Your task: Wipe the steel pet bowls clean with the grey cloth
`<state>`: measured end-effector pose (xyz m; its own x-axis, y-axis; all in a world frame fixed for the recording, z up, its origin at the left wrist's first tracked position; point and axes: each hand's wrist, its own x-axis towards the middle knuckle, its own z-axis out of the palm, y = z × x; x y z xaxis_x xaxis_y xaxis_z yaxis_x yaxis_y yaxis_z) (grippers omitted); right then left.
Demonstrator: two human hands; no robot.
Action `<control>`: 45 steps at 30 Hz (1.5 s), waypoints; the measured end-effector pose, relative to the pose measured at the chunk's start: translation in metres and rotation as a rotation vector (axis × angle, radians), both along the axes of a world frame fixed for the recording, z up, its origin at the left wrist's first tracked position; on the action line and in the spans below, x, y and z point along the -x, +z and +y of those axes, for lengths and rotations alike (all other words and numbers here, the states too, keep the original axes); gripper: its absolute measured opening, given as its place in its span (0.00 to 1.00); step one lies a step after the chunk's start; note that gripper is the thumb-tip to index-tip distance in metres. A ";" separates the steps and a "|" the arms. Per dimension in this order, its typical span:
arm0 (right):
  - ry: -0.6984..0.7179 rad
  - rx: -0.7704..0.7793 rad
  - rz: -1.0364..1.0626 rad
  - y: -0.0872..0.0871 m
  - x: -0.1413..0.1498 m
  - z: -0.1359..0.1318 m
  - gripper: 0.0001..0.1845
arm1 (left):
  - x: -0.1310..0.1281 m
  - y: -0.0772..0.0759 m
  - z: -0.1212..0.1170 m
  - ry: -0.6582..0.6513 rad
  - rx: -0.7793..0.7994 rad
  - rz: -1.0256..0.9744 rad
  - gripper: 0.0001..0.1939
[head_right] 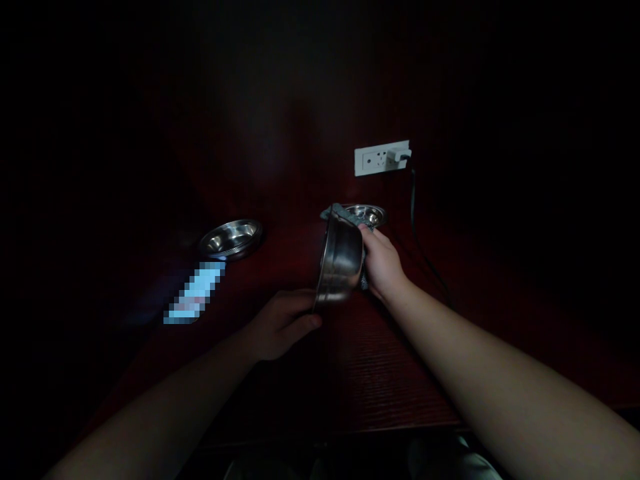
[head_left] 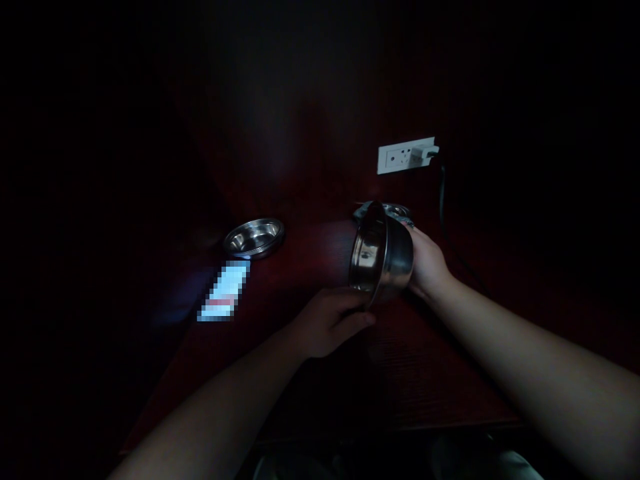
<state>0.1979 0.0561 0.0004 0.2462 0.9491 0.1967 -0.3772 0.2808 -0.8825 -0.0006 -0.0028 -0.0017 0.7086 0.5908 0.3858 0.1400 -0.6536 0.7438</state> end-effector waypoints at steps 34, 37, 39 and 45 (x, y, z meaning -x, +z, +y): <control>-0.019 0.012 -0.064 0.002 0.001 -0.003 0.12 | -0.001 0.002 -0.001 -0.013 -0.018 0.012 0.16; -0.021 0.016 -0.069 0.002 0.001 -0.003 0.13 | -0.001 0.002 -0.002 -0.008 -0.017 0.013 0.16; -0.020 0.015 -0.072 0.002 0.001 -0.003 0.13 | -0.001 0.002 -0.002 0.000 -0.022 0.018 0.16; -0.009 0.013 -0.053 0.002 0.001 -0.004 0.14 | -0.001 0.002 -0.002 -0.009 -0.008 0.013 0.17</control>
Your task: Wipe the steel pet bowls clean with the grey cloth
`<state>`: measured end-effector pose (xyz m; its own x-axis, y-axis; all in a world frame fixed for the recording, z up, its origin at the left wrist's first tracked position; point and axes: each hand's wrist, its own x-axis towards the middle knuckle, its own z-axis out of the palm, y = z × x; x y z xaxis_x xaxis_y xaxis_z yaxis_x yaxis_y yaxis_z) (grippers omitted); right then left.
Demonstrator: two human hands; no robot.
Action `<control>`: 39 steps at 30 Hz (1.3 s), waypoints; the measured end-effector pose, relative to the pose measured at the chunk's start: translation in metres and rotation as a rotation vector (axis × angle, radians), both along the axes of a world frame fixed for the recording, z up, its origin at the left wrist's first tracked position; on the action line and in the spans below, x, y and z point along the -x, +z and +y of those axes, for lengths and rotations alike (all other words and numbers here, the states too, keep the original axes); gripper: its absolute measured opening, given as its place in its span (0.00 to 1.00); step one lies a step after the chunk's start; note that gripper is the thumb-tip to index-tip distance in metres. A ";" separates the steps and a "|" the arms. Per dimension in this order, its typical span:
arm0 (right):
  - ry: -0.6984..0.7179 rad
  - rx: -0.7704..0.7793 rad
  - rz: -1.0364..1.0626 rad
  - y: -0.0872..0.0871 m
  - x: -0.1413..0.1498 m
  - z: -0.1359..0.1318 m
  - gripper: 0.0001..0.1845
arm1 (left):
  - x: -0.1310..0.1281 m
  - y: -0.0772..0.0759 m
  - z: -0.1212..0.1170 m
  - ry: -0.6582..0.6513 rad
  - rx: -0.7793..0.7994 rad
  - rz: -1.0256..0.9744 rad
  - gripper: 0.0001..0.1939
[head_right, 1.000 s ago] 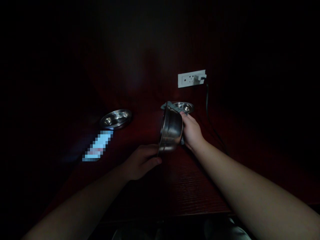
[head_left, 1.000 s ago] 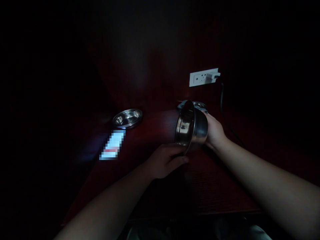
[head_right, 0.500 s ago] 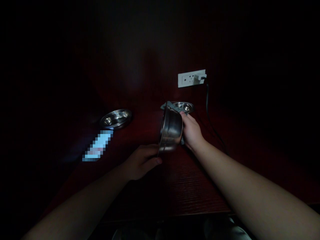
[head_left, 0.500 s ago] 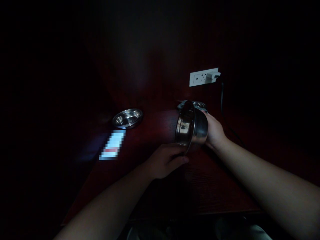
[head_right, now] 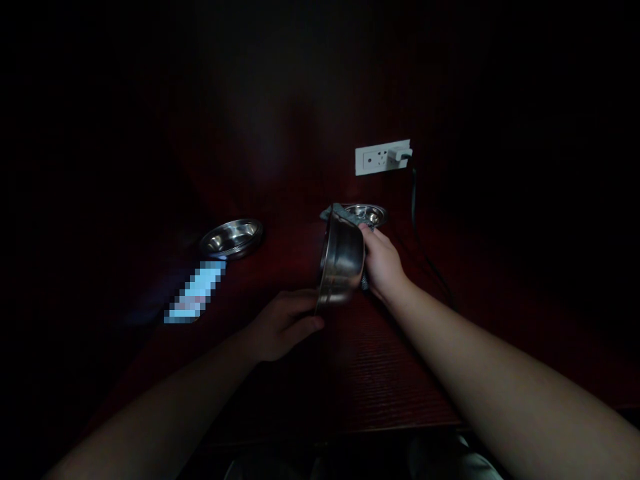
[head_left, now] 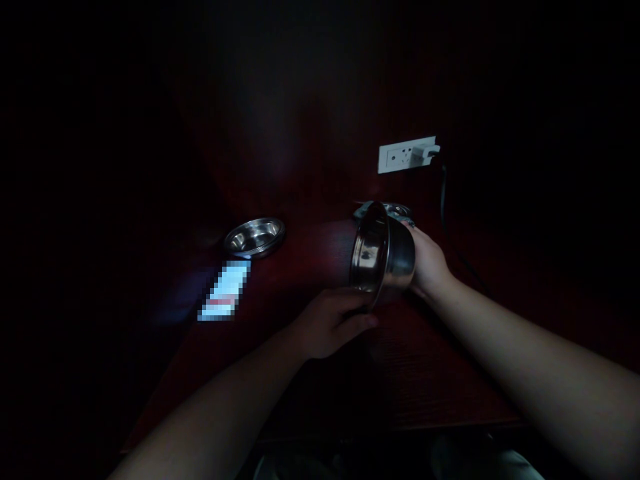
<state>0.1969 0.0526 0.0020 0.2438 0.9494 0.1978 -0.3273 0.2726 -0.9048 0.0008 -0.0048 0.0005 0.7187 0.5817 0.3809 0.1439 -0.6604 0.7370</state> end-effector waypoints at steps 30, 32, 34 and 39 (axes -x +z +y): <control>-0.008 -0.050 -0.059 -0.005 -0.004 0.005 0.16 | 0.000 0.001 0.000 0.021 -0.023 0.024 0.17; -0.004 -0.049 -0.060 -0.006 -0.005 0.005 0.17 | -0.001 0.001 0.000 0.019 -0.012 0.016 0.17; 0.001 -0.044 -0.059 -0.006 -0.005 0.005 0.17 | -0.001 0.001 0.000 0.018 -0.006 0.011 0.16; 0.009 -0.040 -0.032 -0.004 -0.004 0.004 0.15 | -0.001 0.000 0.000 0.006 -0.006 -0.003 0.17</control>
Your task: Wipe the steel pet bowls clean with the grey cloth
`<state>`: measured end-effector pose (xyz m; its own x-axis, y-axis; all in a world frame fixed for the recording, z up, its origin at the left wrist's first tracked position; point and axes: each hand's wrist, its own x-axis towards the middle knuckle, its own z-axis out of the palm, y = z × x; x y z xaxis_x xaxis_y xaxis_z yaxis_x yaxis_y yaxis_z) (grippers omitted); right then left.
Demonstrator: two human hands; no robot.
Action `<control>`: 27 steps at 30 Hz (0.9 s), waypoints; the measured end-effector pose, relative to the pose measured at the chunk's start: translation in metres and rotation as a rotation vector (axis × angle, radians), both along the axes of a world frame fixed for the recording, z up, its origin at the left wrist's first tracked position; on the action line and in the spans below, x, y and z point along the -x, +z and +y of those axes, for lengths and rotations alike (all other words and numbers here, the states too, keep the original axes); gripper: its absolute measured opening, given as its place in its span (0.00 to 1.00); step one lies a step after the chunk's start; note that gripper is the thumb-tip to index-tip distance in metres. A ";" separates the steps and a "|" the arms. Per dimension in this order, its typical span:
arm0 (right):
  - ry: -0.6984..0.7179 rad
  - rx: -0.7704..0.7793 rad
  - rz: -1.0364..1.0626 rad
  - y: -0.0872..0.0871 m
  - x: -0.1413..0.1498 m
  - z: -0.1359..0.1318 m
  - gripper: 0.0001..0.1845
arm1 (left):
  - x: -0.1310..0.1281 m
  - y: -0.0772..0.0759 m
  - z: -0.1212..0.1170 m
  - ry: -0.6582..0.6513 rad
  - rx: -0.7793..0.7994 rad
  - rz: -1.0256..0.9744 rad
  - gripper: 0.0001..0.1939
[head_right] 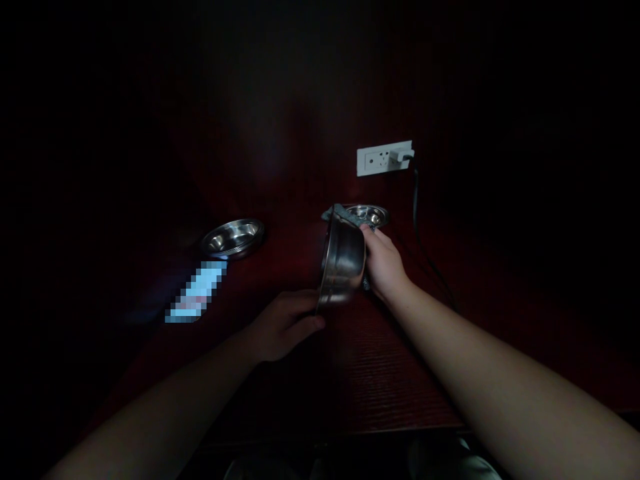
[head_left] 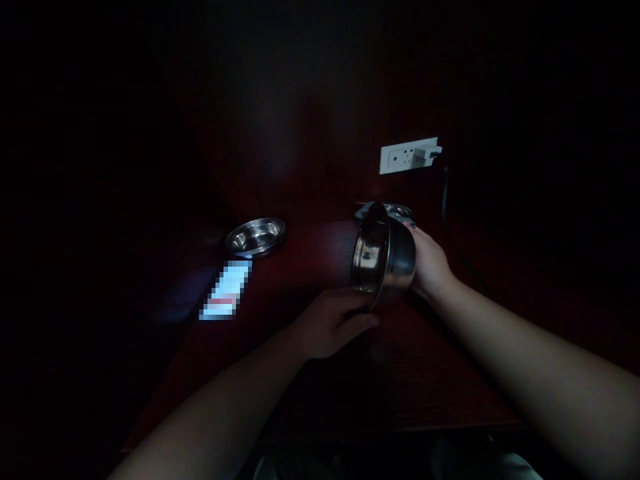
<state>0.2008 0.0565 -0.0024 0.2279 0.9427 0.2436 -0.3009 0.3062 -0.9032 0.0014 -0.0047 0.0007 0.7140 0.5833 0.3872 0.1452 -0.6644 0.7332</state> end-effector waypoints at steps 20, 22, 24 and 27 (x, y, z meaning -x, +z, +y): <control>-0.030 -0.005 0.031 -0.004 -0.002 0.005 0.15 | -0.001 -0.001 0.001 0.024 0.000 0.028 0.16; -0.035 -0.001 0.023 -0.004 -0.002 0.005 0.14 | -0.001 -0.001 0.000 0.022 0.004 0.027 0.16; -0.037 -0.003 0.006 -0.004 -0.002 0.005 0.14 | -0.001 0.000 0.000 0.022 0.002 0.030 0.16; -0.046 -0.019 -0.029 -0.004 -0.002 0.005 0.15 | -0.001 0.001 0.001 0.029 -0.012 0.025 0.15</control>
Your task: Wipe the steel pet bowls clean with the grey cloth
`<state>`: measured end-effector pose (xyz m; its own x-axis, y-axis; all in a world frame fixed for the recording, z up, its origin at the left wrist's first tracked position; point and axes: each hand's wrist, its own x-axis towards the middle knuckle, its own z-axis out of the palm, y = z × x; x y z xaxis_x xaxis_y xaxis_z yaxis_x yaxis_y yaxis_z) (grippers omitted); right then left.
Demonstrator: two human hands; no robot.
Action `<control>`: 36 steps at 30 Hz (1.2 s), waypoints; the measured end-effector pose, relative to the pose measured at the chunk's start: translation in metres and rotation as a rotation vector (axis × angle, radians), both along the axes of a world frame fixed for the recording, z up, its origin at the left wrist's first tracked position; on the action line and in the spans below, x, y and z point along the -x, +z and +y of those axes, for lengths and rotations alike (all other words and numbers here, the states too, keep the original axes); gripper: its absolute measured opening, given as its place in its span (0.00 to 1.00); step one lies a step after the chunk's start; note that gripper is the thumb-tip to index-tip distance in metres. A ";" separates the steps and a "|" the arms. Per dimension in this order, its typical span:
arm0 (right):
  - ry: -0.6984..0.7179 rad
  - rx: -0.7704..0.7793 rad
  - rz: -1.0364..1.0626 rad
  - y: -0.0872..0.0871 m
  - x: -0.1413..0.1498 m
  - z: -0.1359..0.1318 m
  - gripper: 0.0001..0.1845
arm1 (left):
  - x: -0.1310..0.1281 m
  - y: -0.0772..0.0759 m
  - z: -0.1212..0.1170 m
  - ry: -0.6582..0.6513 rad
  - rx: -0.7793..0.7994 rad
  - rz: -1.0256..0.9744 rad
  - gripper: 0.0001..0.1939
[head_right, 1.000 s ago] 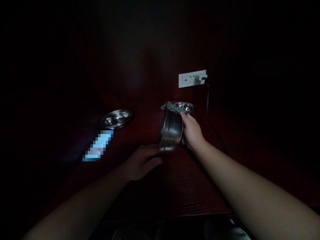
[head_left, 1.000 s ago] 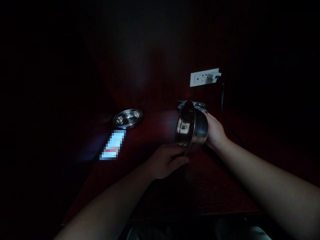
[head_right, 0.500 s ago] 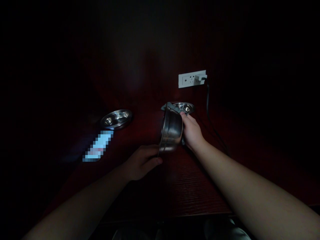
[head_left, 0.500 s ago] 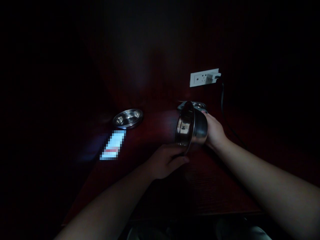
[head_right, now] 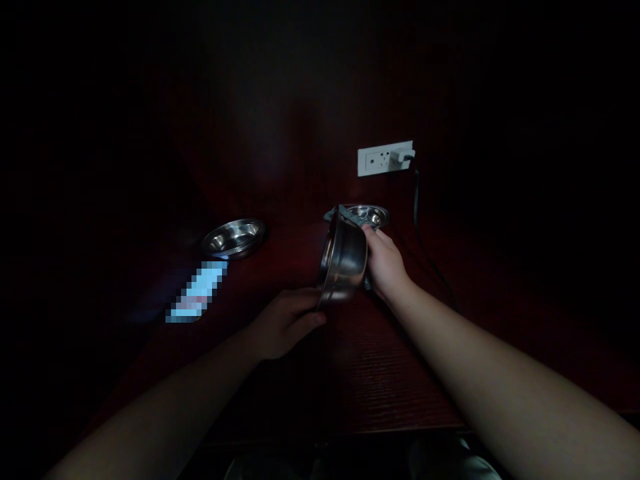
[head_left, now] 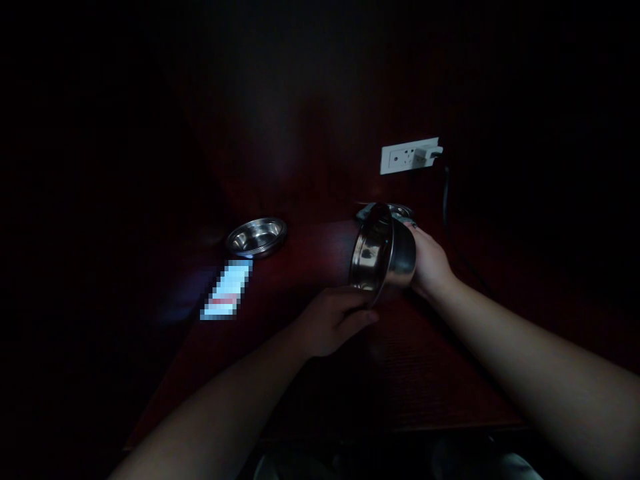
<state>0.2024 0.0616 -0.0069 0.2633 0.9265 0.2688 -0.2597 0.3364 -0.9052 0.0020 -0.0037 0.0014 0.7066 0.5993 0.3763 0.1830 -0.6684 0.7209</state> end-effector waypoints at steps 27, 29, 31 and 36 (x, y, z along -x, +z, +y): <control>-0.027 -0.044 -0.075 0.000 -0.005 0.002 0.19 | -0.003 0.000 -0.001 0.155 -0.014 0.039 0.16; -0.014 -0.054 -0.062 0.000 -0.006 0.002 0.18 | -0.004 0.000 -0.002 0.151 -0.014 0.039 0.16; -0.007 -0.066 -0.065 0.001 -0.006 0.002 0.17 | -0.004 0.000 -0.002 0.155 -0.016 0.040 0.17; -0.027 -0.085 -0.102 0.002 -0.007 0.001 0.17 | -0.004 0.000 -0.002 0.154 -0.024 0.038 0.17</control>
<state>0.2091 0.0621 -0.0045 0.2556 0.8921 0.3726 -0.1577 0.4187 -0.8943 0.0061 -0.0053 0.0011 0.6211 0.6926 0.3669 0.3112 -0.6476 0.6956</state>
